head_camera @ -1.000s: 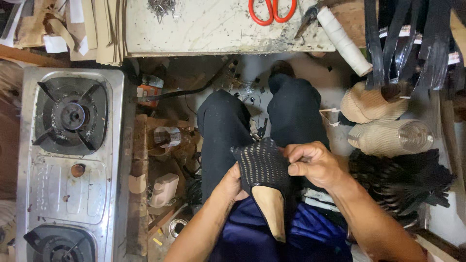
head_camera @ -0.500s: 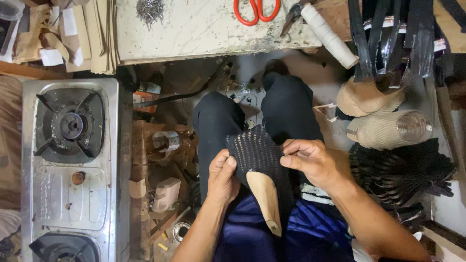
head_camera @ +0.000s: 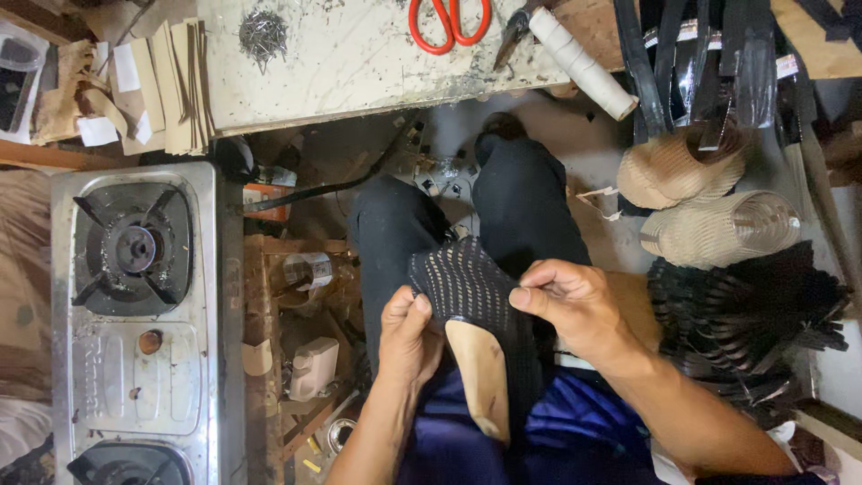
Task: The person sits on the floor holding a woven shoe with a cardboard sole on their lap and trims the sole edge with a hand trimming tool, rotating the shoe to work around the perimeter and pressing the sole with their fingers as they go.
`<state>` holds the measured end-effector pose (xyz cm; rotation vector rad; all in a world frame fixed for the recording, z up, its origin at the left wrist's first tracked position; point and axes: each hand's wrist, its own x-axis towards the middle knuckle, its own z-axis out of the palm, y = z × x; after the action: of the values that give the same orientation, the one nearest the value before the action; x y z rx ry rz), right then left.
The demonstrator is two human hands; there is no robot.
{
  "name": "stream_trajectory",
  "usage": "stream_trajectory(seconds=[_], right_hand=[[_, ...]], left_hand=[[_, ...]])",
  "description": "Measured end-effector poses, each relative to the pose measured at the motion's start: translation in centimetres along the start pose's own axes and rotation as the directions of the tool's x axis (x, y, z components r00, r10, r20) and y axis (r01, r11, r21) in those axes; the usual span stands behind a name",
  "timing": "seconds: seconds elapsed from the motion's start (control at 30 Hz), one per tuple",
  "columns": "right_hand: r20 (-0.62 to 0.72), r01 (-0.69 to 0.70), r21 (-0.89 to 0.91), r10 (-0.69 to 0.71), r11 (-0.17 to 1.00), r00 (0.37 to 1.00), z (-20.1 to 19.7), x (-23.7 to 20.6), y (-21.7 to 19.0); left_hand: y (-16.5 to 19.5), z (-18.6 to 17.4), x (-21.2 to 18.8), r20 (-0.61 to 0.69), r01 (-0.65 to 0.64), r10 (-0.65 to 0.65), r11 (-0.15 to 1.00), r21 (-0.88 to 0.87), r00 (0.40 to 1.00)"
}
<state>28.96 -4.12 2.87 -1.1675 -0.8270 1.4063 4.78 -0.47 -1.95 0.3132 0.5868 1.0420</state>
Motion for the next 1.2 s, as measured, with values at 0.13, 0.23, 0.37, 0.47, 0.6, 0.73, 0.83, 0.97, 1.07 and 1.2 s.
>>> stream_trajectory(seconds=[0.13, 0.23, 0.37, 0.47, 0.6, 0.73, 0.83, 0.97, 1.07, 1.2], right_hand=[[0.122, -0.060, 0.260, 0.029, 0.964, 0.992, -0.5, 0.3, 1.0], [0.181, -0.119, 0.278, 0.070, 0.953, 0.981, -0.8, 0.8, 1.2], [0.312, -0.154, 0.289, 0.060, 0.945, 0.948, -1.0, 1.5, 0.5], [0.398, -0.358, 0.396, 0.194, 0.845, 0.897, -0.9, 1.8, -0.4], [0.521, -0.349, 0.448, 0.076, 0.823, 0.850, -0.9, 2.0, -1.4], [0.496, -0.329, 0.451, 0.073, 0.830, 0.865, -0.4, 2.4, -1.1], [0.251, -0.219, 0.424, 0.118, 0.879, 0.961, 0.4, 2.6, -0.7], [-0.098, -0.144, -0.070, 0.137, 0.987, 0.986, 0.4, 1.4, -2.4], [-0.109, -0.146, -0.745, 0.098, 0.651, 0.989, -0.3, -0.8, -4.3], [0.124, 0.108, -0.984, 0.113, 0.143, 0.986, -0.1, -3.6, -4.5]], left_hand=[[-0.1, 0.6, 0.2, 0.050, 0.099, -0.095, 0.992, -0.073, 0.994], [0.1, 1.7, 0.2, 0.114, 0.169, -0.166, 0.986, -0.016, 0.980], [-0.6, 3.2, -0.3, 0.307, 0.527, -0.482, 0.846, -0.080, 0.820], [-1.2, 3.8, -0.1, 0.545, 0.582, -0.466, 0.811, -0.051, 0.697], [-1.6, 3.9, -0.6, 0.529, 0.548, -0.436, 0.834, -0.067, 0.728], [-1.2, 4.2, -0.4, 0.578, 0.500, -0.356, 0.860, -0.105, 0.734], [0.6, 4.3, -0.3, 0.452, 0.417, -0.358, 0.908, -0.033, 0.817], [5.5, 4.2, 1.5, 0.363, 0.060, -0.164, 0.957, 0.283, 0.917], [10.3, 4.8, 4.0, 0.455, -0.249, 0.023, 0.862, 0.442, 0.890], [13.0, 7.3, 7.7, 0.597, -0.598, 0.086, -0.024, 0.801, 0.797]])
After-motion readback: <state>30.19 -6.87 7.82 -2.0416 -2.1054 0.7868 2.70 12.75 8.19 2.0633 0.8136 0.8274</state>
